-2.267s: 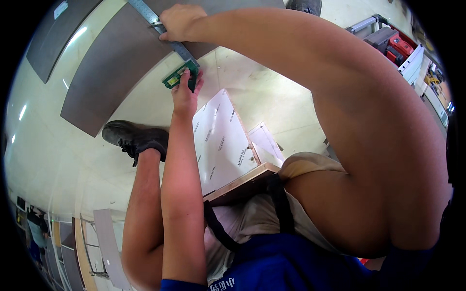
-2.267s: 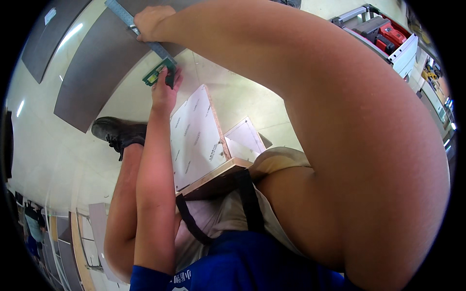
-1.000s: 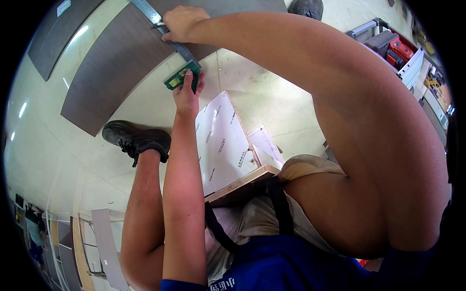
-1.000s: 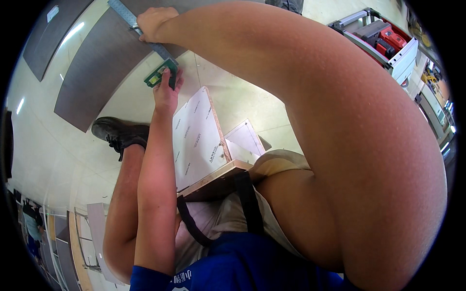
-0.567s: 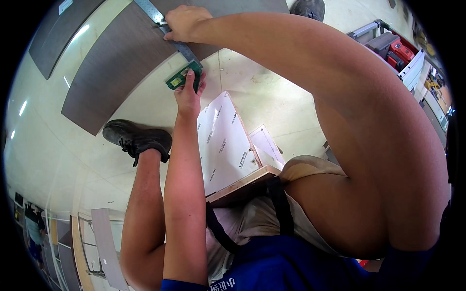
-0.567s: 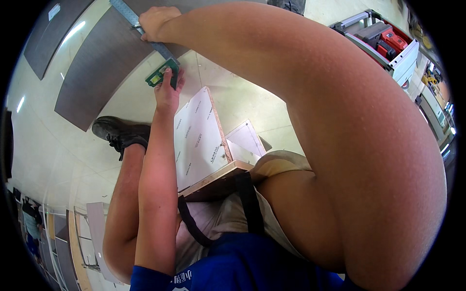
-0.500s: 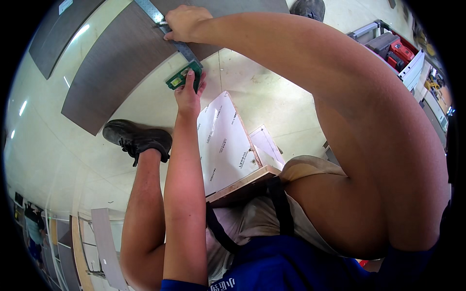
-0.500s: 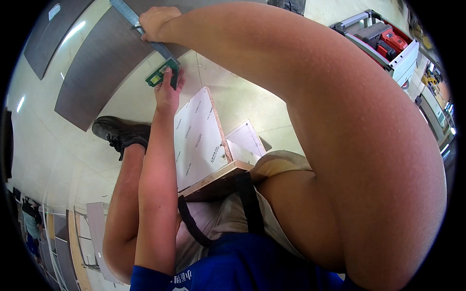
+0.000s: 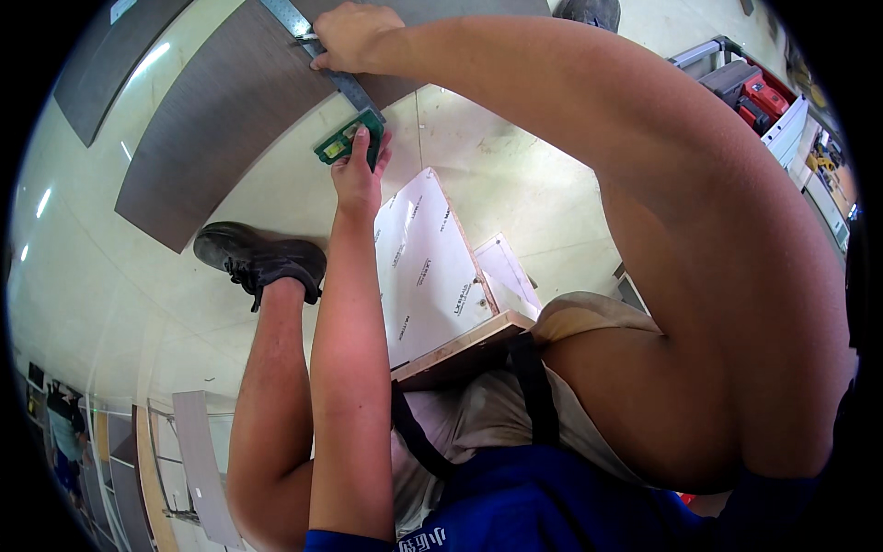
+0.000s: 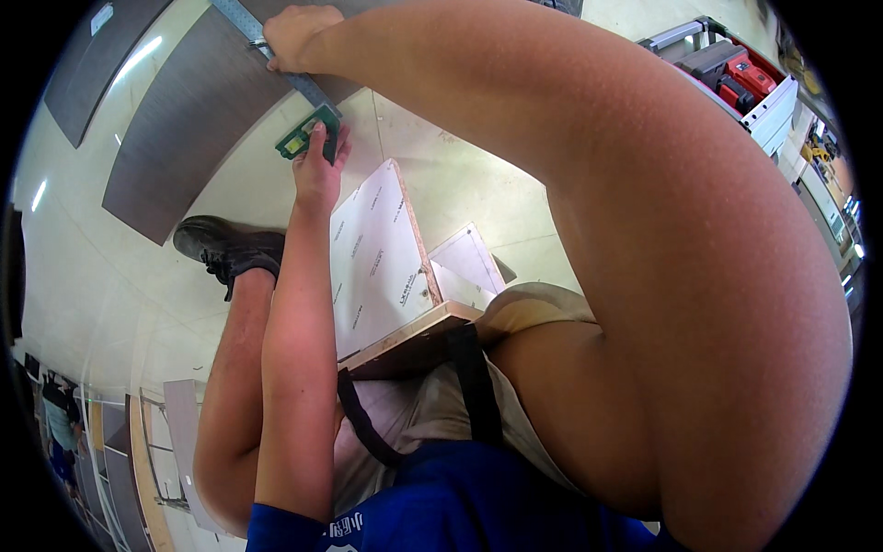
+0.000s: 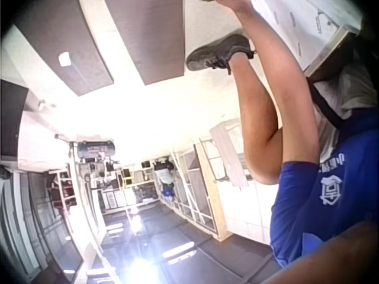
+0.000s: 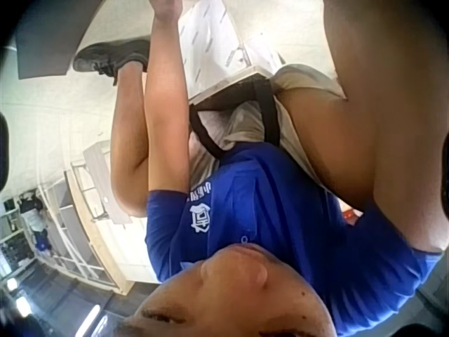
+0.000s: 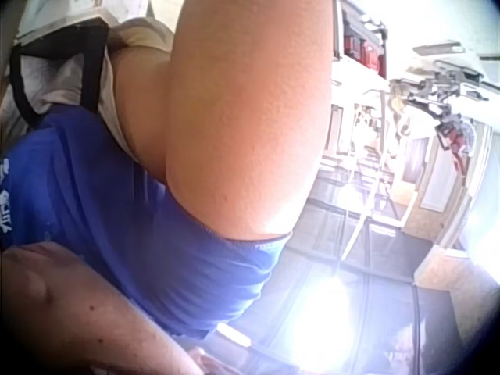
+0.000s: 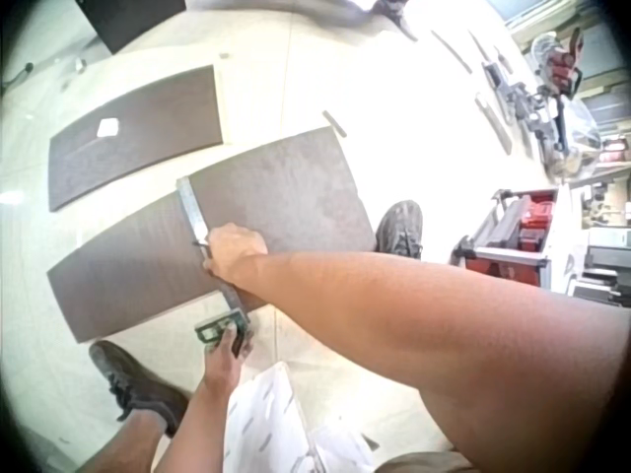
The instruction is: The person sits on the floor and uses a square ruler and a marker to draw straight lines on several brown wood panels. They measure and mark each panel, then reposition the ruler to mark additional lines. Another person is present nearby, occasionally handling a panel.
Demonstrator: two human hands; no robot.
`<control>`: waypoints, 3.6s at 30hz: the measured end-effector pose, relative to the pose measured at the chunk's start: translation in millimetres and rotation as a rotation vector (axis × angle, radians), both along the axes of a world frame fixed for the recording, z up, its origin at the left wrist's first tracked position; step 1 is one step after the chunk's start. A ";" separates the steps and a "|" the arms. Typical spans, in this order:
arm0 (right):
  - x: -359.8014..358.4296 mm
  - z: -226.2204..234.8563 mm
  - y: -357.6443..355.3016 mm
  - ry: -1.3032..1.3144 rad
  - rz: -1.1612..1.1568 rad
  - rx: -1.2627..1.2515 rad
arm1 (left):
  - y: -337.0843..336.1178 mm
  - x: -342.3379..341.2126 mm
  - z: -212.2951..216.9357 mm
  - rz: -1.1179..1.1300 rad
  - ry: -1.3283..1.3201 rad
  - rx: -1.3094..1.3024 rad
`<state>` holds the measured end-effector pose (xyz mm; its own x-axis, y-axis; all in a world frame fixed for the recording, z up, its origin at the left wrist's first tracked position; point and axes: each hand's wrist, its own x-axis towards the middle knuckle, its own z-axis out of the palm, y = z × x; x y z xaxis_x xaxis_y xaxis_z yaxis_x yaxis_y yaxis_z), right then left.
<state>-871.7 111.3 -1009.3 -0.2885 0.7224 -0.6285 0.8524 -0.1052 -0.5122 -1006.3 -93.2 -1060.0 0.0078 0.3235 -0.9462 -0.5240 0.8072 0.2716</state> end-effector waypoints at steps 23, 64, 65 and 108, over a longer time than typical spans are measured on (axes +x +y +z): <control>-8.2 24.9 42.7 -0.061 -0.170 -0.186 | 37.8 -12.9 30.3 0.043 -0.041 0.098; -27.0 551.1 -2.6 0.901 -0.814 0.346 | 143.1 -51.1 575.1 -0.261 -0.192 0.885; -15.0 552.2 -0.7 0.914 -0.800 0.318 | 143.1 -39.2 578.9 -0.205 -0.229 0.842; -90.5 488.1 0.0 0.695 -0.829 0.486 | 152.7 -89.3 545.0 -0.097 -0.077 0.619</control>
